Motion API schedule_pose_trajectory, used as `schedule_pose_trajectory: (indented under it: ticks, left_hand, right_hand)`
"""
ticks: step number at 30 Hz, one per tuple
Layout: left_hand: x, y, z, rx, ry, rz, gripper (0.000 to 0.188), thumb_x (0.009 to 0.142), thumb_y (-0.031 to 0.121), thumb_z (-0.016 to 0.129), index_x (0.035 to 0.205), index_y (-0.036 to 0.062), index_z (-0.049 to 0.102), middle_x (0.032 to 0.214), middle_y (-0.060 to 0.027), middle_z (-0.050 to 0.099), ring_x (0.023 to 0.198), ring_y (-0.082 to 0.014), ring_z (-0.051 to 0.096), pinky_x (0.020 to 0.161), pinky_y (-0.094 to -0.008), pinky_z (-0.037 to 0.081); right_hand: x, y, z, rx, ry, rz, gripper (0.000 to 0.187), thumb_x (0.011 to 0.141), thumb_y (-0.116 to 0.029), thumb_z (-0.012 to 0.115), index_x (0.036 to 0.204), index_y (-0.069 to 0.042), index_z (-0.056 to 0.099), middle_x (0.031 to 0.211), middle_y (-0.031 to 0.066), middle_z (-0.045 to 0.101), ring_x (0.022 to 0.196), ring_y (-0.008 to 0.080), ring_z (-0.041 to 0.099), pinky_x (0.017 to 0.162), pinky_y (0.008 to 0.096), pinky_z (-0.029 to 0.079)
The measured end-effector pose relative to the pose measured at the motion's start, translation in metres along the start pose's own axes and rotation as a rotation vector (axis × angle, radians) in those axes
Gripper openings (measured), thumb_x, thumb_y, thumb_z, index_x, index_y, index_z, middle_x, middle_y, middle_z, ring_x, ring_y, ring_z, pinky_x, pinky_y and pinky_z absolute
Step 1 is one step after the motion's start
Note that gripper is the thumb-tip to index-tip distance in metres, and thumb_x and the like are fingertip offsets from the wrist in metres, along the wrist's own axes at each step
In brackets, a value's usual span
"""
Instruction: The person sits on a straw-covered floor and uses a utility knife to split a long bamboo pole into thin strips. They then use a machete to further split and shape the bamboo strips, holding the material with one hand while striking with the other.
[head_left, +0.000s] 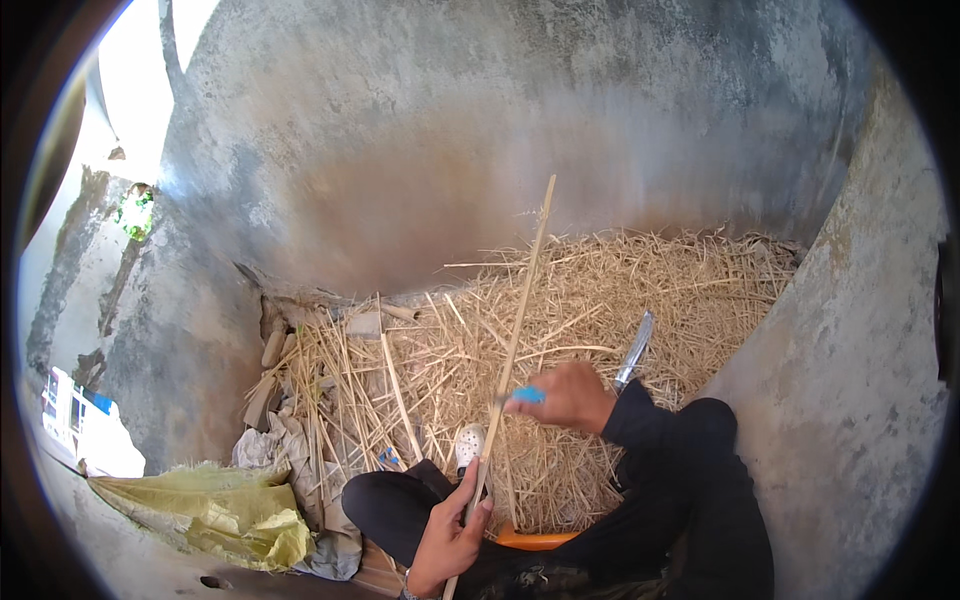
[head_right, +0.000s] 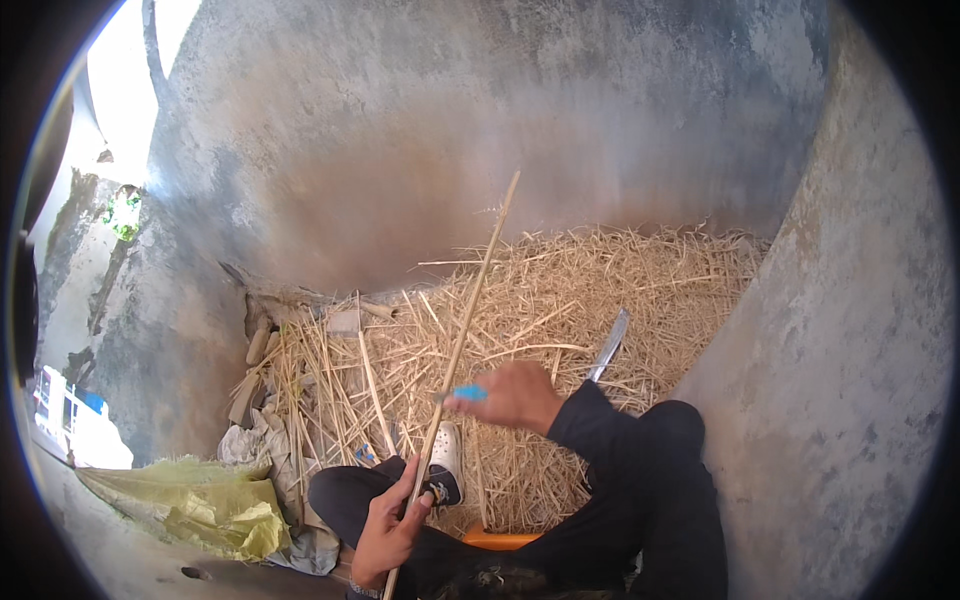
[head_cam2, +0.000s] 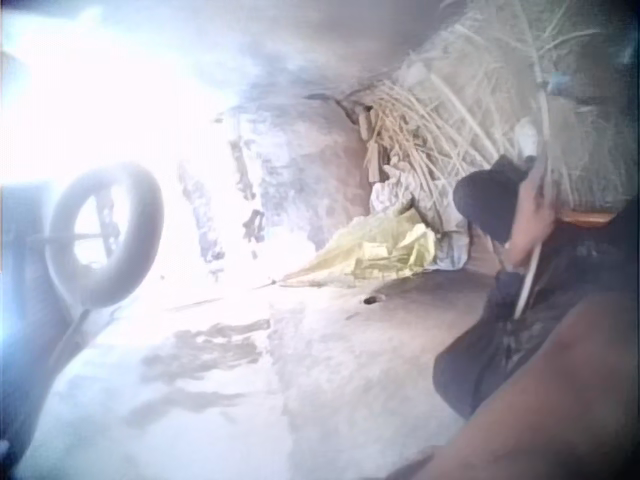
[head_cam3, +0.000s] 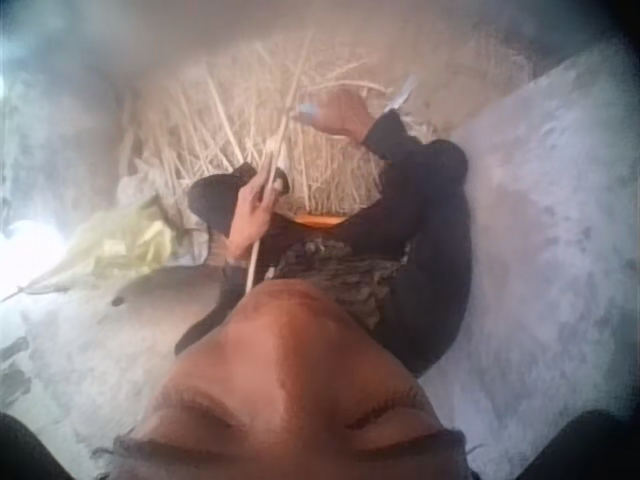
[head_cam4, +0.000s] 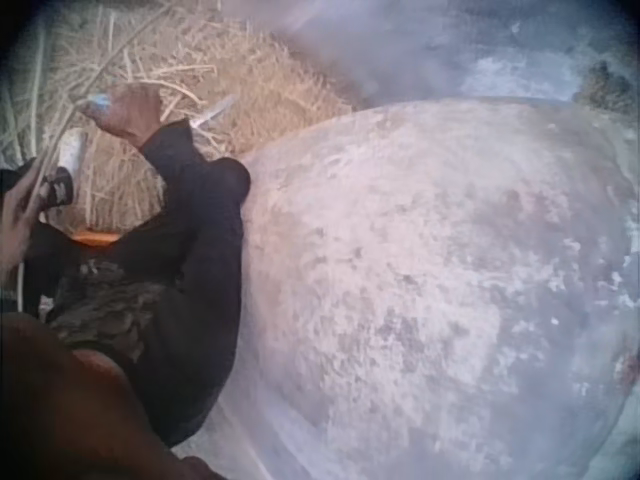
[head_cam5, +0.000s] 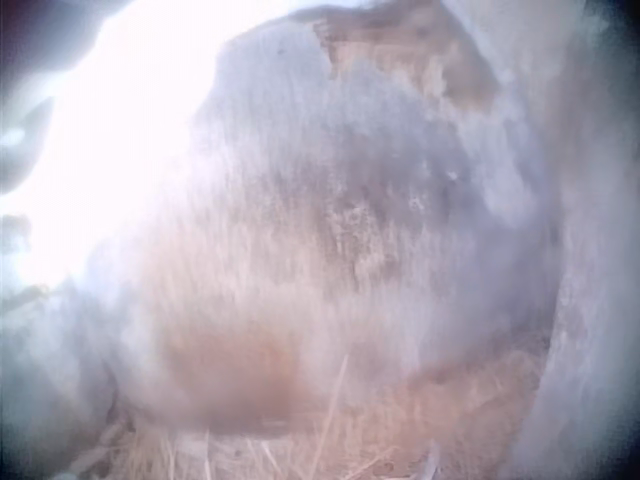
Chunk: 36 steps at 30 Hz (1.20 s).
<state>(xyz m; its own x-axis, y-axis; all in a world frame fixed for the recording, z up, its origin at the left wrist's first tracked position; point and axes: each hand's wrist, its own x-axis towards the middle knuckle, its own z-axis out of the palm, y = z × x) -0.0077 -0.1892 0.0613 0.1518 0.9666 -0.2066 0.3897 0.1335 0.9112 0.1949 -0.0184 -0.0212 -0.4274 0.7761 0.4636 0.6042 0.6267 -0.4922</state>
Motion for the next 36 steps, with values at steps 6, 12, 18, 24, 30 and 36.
schedule_pose_trajectory:
  ticks: [6, 12, 18, 24, 30, 36]
  left_hand:
    - [-0.005, 0.002, 0.001, -0.002, -0.026, -0.028, 0.055, 0.096, 0.007, 0.05, 0.145, -0.0039, 0.028, 0.116, -0.0091, 0.059, 0.1, -0.0078, 0.047, 0.088, -0.0209, 0.039]
    - [-0.013, -0.013, 0.002, 0.007, 0.013, 0.051, 0.054, 0.096, 0.008, 0.051, 0.144, -0.0042, 0.03, 0.11, -0.0096, 0.06, 0.095, -0.0091, 0.049, 0.085, -0.0217, 0.041]
    - [-0.015, -0.006, 0.002, 0.042, -0.007, 0.008, 0.053, 0.095, 0.007, 0.052, 0.143, -0.0041, 0.033, 0.114, -0.0036, 0.058, 0.096, -0.0065, 0.047, 0.086, -0.0189, 0.038]
    - [-0.02, 0.008, 0.003, 0.039, -0.011, -0.162, 0.054, 0.095, 0.005, 0.052, 0.144, -0.003, 0.031, 0.12, -0.006, 0.057, 0.105, -0.0095, 0.048, 0.093, -0.0207, 0.036]
    - [-0.03, -0.006, 0.011, 0.014, -0.069, 0.076, 0.055, 0.095, 0.006, 0.053, 0.145, -0.0008, 0.031, 0.135, -0.0106, 0.049, 0.126, -0.0112, 0.037, 0.107, -0.0249, 0.024]
    - [-0.036, -0.02, 0.021, 0.025, -0.152, 0.049, 0.053, 0.097, 0.011, 0.053, 0.144, 0.0001, 0.033, 0.118, -0.0109, 0.057, 0.104, -0.0137, 0.055, 0.094, -0.0259, 0.041]
  right_hand:
    - [0.021, 0.054, -0.013, -0.111, 0.002, 0.248, 0.078, 0.082, -0.079, 0.039, 0.052, -0.01, 0.06, 0.044, 0.0088, 0.051, 0.039, 0.0261, 0.053, 0.04, 0.0393, 0.041]
    - [0.007, 0.017, 0.004, -0.12, -0.038, 0.121, 0.079, 0.083, -0.08, 0.036, 0.054, -0.01, 0.061, 0.046, 0.0095, 0.052, 0.043, 0.0257, 0.054, 0.046, 0.0424, 0.042]
    - [0.024, 0.076, 0.004, -0.017, 0.021, 0.304, 0.078, 0.084, -0.077, 0.037, 0.056, -0.009, 0.06, 0.046, 0.0092, 0.052, 0.044, 0.0261, 0.054, 0.043, 0.041, 0.041]
    - [0.018, 0.053, 0.006, -0.07, 0.026, 0.184, 0.08, 0.083, -0.079, 0.036, 0.055, -0.008, 0.059, 0.046, 0.0083, 0.05, 0.042, 0.0261, 0.05, 0.042, 0.04, 0.04]
    - [0.041, 0.147, -0.022, -0.186, 0.19, 0.463, 0.081, 0.085, -0.079, 0.033, 0.054, -0.008, 0.058, 0.046, 0.0061, 0.047, 0.044, 0.0215, 0.049, 0.044, 0.0388, 0.037]
    - [0.036, 0.215, -0.051, -0.175, 0.367, 0.788, 0.079, 0.087, -0.073, 0.039, 0.056, -0.003, 0.058, 0.054, 0.0143, 0.054, 0.05, 0.0298, 0.054, 0.052, 0.0447, 0.042]
